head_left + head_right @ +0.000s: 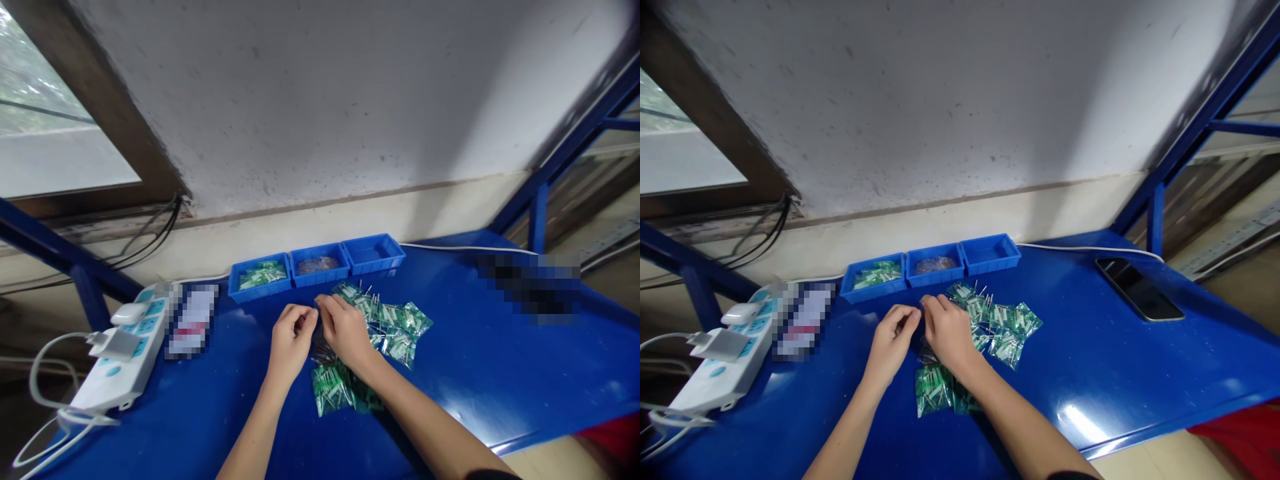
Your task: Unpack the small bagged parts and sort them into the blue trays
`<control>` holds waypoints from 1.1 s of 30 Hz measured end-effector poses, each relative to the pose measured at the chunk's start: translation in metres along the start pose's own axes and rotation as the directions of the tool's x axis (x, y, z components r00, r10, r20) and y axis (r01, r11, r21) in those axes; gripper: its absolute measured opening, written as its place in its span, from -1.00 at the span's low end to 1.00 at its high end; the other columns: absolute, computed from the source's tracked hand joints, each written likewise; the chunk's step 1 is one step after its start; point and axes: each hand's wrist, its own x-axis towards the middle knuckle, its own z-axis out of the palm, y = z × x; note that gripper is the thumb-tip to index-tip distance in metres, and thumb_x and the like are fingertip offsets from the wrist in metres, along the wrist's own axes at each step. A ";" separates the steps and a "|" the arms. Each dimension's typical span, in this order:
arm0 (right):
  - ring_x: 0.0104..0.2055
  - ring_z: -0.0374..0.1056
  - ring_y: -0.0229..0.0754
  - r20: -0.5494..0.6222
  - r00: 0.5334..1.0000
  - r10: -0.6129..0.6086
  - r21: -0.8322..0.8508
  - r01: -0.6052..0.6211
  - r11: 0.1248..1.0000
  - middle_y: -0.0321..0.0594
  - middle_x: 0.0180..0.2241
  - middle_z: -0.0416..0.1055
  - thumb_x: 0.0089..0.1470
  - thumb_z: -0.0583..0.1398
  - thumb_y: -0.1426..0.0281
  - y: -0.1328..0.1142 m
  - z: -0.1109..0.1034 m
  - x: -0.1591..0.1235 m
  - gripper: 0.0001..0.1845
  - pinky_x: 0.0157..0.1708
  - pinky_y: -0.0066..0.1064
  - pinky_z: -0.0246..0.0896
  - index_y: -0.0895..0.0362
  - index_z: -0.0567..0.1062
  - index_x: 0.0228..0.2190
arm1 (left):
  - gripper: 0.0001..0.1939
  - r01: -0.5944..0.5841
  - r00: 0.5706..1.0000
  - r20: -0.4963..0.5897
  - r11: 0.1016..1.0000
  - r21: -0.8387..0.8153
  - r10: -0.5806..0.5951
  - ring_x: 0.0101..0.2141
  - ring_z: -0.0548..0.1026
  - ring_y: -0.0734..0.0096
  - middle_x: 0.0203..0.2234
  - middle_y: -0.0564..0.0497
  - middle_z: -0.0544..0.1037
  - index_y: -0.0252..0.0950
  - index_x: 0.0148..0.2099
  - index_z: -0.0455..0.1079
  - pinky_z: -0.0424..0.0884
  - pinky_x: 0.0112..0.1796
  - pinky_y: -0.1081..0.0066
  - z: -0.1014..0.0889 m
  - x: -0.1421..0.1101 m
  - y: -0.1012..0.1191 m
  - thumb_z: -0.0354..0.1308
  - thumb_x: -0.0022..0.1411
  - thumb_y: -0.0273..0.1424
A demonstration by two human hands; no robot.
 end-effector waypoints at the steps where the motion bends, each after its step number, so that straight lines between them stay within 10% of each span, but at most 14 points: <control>1: -0.33 0.34 -0.20 -0.005 0.999 -0.043 -0.003 0.043 0.999 -0.14 -0.34 0.38 0.19 -0.03 0.47 0.001 0.000 0.000 -0.70 -0.34 -0.44 0.22 0.11 0.45 -0.16 | -0.59 0.097 0.995 0.011 0.993 -0.074 -0.096 -0.51 0.32 0.46 -0.51 0.02 0.38 -0.32 -0.40 0.38 0.23 -0.49 0.48 0.000 0.001 0.000 0.00 0.21 -0.07; 4: -0.19 0.30 -0.14 -0.011 0.983 -0.181 0.030 0.181 0.983 -0.07 -0.21 0.32 0.17 0.00 0.47 0.001 0.000 -0.002 -0.67 -0.23 -0.36 0.25 0.06 0.45 -0.09 | -0.50 0.346 0.937 0.097 0.848 -0.401 -0.336 -0.62 0.25 0.54 -0.62 0.07 0.32 -0.36 -0.42 0.34 0.17 -0.59 0.50 0.000 0.004 0.000 0.00 0.15 0.03; 10: 0.08 0.11 -0.03 -0.073 0.963 -0.259 0.237 0.269 0.934 -0.07 0.01 0.17 -0.02 0.03 0.61 -0.001 0.003 -0.007 -0.55 -0.06 -0.15 0.20 0.03 0.51 -0.16 | -0.69 0.360 0.917 0.094 0.702 -0.614 -0.388 -0.54 0.38 0.53 -0.53 0.04 0.45 -0.34 -0.32 0.39 0.29 -0.50 0.51 -0.007 0.008 -0.002 0.27 -0.05 -0.23; 15: -0.12 0.27 -0.09 -0.031 0.991 0.127 0.462 -0.098 0.882 -0.11 -0.25 0.33 0.05 0.08 0.42 -0.007 -0.002 0.000 -0.76 -0.16 -0.22 0.24 0.11 0.56 -0.36 | -0.77 0.032 0.974 -0.216 0.983 -0.183 -0.072 -0.35 0.48 0.38 -0.33 -0.04 0.53 -0.29 -0.23 0.46 0.38 -0.35 0.43 -0.011 0.006 -0.003 0.15 0.13 -0.26; 20: -0.52 0.28 -0.26 0.259 0.874 0.410 0.735 -0.454 0.504 -0.27 -0.57 0.36 0.05 0.11 0.17 -0.003 0.002 0.010 -0.65 -0.50 -0.42 0.22 0.20 0.51 -0.39 | -0.79 -0.337 0.926 -0.082 0.904 0.263 0.369 -0.16 0.47 0.33 -0.22 -0.03 0.49 -0.21 -0.32 0.49 0.38 -0.11 0.35 -0.006 0.000 0.001 0.02 0.22 -0.43; 25: -0.45 0.33 -0.25 -0.147 0.863 0.484 0.726 -0.238 0.645 -0.21 -0.44 0.44 0.03 0.15 0.24 0.007 -0.021 0.022 -0.75 -0.42 -0.39 0.28 0.17 0.46 -0.34 | -0.78 -0.303 0.948 0.018 0.885 0.354 0.317 -0.04 0.39 0.27 0.00 -0.10 0.34 -0.19 -0.12 0.43 0.33 -0.05 0.30 0.007 -0.004 -0.009 0.01 0.24 -0.39; 27: -0.37 0.35 -0.22 -0.504 0.761 0.408 0.571 -0.061 0.819 -0.20 -0.37 0.41 0.09 0.12 0.29 0.004 -0.050 0.028 -0.80 -0.35 -0.34 0.30 0.13 0.42 -0.27 | -0.75 -0.232 0.972 0.075 0.865 0.445 0.223 -0.03 0.36 0.18 -0.03 -0.10 0.37 -0.18 -0.06 0.39 0.30 -0.05 0.21 0.010 -0.005 -0.014 0.04 0.22 -0.32; 31: -0.21 0.33 -0.11 -0.950 0.303 -0.075 -0.044 0.107 0.993 -0.21 -0.28 0.32 0.12 0.11 0.42 -0.005 -0.102 0.038 -0.81 -0.20 -0.15 0.26 0.00 0.36 -0.19 | -0.56 -0.138 0.988 0.141 0.753 0.643 0.062 -0.02 0.29 -0.05 -0.07 -0.16 0.42 -0.20 -0.03 0.37 0.25 -0.11 0.10 0.012 -0.008 -0.018 0.18 0.07 -0.11; 33: -0.13 0.30 -0.06 -0.901 0.335 -0.277 -0.260 0.093 0.961 -0.22 -0.25 0.34 0.10 0.13 0.47 -0.003 -0.104 0.043 -0.76 -0.12 -0.08 0.19 -0.05 0.36 -0.19 | -0.60 -0.123 0.989 0.148 0.720 0.683 0.028 -0.07 0.30 -0.06 -0.13 -0.18 0.44 -0.24 -0.11 0.40 0.25 -0.15 0.13 0.010 -0.008 -0.017 0.21 0.03 -0.14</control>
